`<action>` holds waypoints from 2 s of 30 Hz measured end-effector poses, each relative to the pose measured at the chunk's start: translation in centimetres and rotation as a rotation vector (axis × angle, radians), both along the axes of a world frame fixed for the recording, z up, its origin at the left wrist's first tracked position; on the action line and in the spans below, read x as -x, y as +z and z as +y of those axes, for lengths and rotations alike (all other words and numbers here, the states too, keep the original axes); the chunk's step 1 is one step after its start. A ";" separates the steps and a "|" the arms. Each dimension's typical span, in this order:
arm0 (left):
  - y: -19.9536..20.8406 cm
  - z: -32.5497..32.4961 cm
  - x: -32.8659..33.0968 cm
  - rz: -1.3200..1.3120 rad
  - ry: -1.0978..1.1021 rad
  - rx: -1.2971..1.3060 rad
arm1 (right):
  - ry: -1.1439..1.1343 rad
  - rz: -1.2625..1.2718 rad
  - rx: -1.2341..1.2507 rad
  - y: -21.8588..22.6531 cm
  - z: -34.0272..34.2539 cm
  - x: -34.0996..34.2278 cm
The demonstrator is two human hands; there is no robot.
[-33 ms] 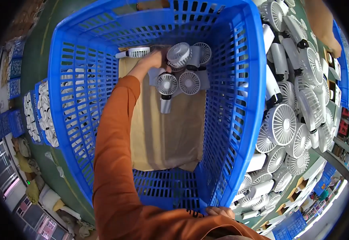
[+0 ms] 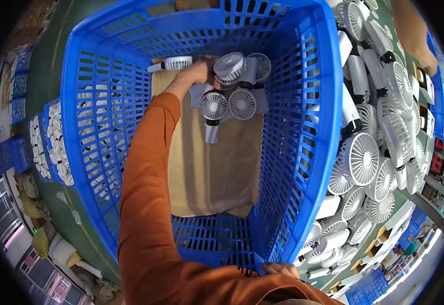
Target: The person transfers small handheld fans by hand from a blue plastic basket onto an assembly table.
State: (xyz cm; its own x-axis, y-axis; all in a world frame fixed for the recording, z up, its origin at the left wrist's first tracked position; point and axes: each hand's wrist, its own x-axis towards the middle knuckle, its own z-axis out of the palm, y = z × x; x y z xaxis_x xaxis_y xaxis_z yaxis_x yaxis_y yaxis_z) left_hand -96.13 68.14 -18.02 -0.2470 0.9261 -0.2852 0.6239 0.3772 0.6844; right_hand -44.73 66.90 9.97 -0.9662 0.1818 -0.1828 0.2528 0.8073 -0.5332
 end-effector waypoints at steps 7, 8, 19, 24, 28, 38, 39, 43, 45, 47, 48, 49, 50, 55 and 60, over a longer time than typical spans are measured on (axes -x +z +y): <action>1.2 -0.2 -1.3 -0.034 -0.038 0.129 | -0.051 0.012 -0.040 -1.3 -0.8 -0.9; 1.2 -1.2 -1.9 -0.003 -0.072 0.207 | -0.047 0.141 -0.101 -1.8 -0.9 -1.0; -0.2 -16.0 -19.9 0.449 -0.534 0.277 | 0.000 0.048 -0.130 0.2 -0.8 -1.4; -0.2 -8.1 -14.3 -0.150 -0.400 0.405 | -0.117 0.082 -0.321 -3.1 1.5 -0.8; -2.0 -1.3 -11.8 0.458 0.114 -0.188 | -0.114 0.212 -0.451 -4.8 6.4 -1.2; -14.2 0.1 -14.7 0.642 0.317 0.388 | 0.262 0.438 -0.056 -5.4 8.0 -0.2; -12.9 1.0 -15.3 0.627 0.330 0.370 | 0.279 0.456 -0.020 -5.4 8.0 -0.3; -8.5 2.1 -17.2 0.598 0.300 0.308 | 0.272 0.558 0.131 -5.6 4.6 -1.5; -6.6 2.6 -18.2 0.577 0.284 0.279 | 0.273 0.613 0.202 -5.3 3.2 -1.7; -5.4 2.8 -18.9 0.557 0.303 0.260 | 0.311 0.673 0.279 -5.0 2.4 -1.6; -4.8 2.7 -19.1 0.545 0.316 0.253 | 0.314 0.652 0.072 -4.3 2.4 -1.5; -4.3 2.1 -19.5 0.531 0.337 0.255 | 0.309 0.661 0.074 -2.7 2.2 -1.2; -4.1 1.5 -19.8 0.514 0.359 0.257 | 0.131 0.527 0.138 -0.8 1.9 -1.2; -3.1 -1.2 -21.6 0.409 0.485 0.250 | 0.011 0.322 0.162 0.2 1.6 -1.9; -2.6 -3.8 -22.5 0.305 0.615 0.225 | 0.010 0.298 0.167 -1.5 0.6 -2.9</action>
State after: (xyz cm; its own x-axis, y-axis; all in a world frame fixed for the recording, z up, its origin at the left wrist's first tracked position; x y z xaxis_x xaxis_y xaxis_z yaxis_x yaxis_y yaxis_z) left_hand -73.66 64.35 -20.63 -0.8038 0.5206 -0.2878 0.4040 0.8329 0.3782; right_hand -41.80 67.47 8.43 -0.9832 0.1635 0.0813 0.0586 0.7043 -0.7075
